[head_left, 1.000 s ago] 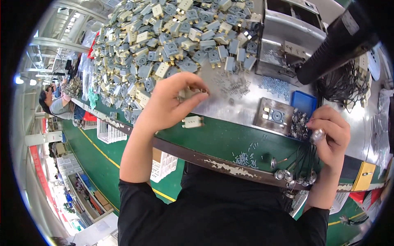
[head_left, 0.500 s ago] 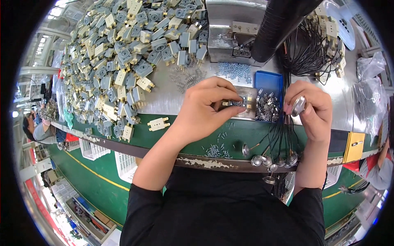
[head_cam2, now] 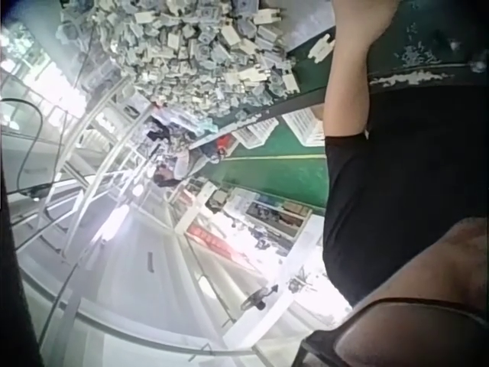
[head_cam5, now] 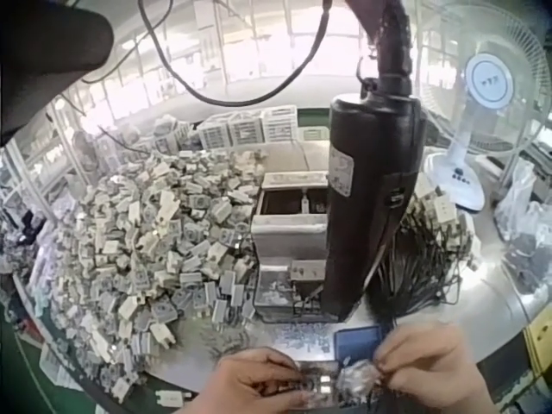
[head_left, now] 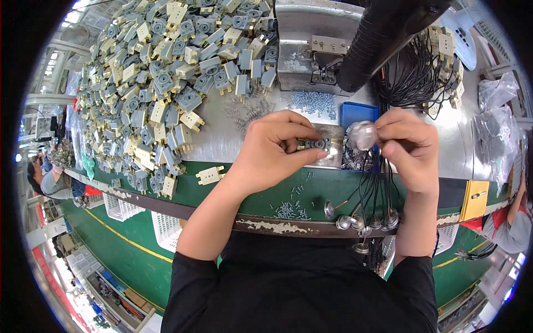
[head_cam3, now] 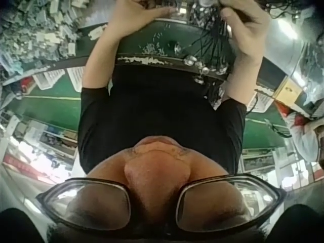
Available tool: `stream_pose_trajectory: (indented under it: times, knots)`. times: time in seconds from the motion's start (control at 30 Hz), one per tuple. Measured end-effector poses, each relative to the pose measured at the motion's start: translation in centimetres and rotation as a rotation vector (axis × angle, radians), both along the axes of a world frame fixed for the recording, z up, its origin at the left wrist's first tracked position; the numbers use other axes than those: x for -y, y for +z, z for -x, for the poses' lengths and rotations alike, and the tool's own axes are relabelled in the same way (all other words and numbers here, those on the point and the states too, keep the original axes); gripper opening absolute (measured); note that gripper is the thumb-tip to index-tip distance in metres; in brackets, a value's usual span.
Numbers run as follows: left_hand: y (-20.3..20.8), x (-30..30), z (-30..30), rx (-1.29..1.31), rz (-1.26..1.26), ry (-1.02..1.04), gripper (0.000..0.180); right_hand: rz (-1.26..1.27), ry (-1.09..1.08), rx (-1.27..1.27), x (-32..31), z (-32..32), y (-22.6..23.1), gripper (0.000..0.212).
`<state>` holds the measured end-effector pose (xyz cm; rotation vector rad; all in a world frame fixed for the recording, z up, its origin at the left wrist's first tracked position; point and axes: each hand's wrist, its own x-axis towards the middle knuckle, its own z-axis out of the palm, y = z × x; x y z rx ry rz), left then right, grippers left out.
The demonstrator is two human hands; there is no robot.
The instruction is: Manually assemble electronic components using an electric screwdriver on an assembly line.
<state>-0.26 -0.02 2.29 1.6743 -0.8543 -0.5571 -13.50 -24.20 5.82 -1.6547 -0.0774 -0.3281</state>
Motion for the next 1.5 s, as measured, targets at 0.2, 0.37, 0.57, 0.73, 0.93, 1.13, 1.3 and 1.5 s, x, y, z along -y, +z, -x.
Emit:
stream_pose_trajectory:
  times: [0.2,0.37,0.57,0.73,0.93,1.13,1.3,1.5]
  knots:
    - [0.2,-0.4,0.3,-0.066,0.041,0.058,0.043,0.320,-0.061,-0.224,-2.3,-1.3,1.3,0.014]
    - [0.0,0.1,0.0,0.139,0.166,0.064,0.042,0.350,-0.027,-0.211,-2.7,-1.8,1.4,0.012]
    - [-0.8,0.3,0.1,0.311,0.159,0.018,0.040,0.373,-0.018,-0.253,-2.9,-1.9,0.7,0.010]
    - [-1.2,0.4,0.1,0.296,0.066,-0.025,0.034,0.415,-0.010,-0.348,-2.9,-1.8,0.5,0.011]
    - [-0.7,0.9,-0.4,0.504,0.094,-0.012,0.034,0.448,-0.047,-0.326,-3.5,-1.7,0.2,0.012]
    - [-1.2,0.6,-0.5,0.254,0.095,-0.122,0.035,0.475,-0.041,-0.315,-3.6,-1.7,0.2,0.013]
    - [-1.7,0.6,-1.4,0.288,0.126,-0.174,0.035,0.545,-0.035,-0.265,-3.6,-1.7,-0.2,0.014]
    - [-2.2,0.6,-1.6,0.310,0.165,-0.181,0.035,0.653,0.006,-0.238,-2.7,-2.4,0.0,0.014]
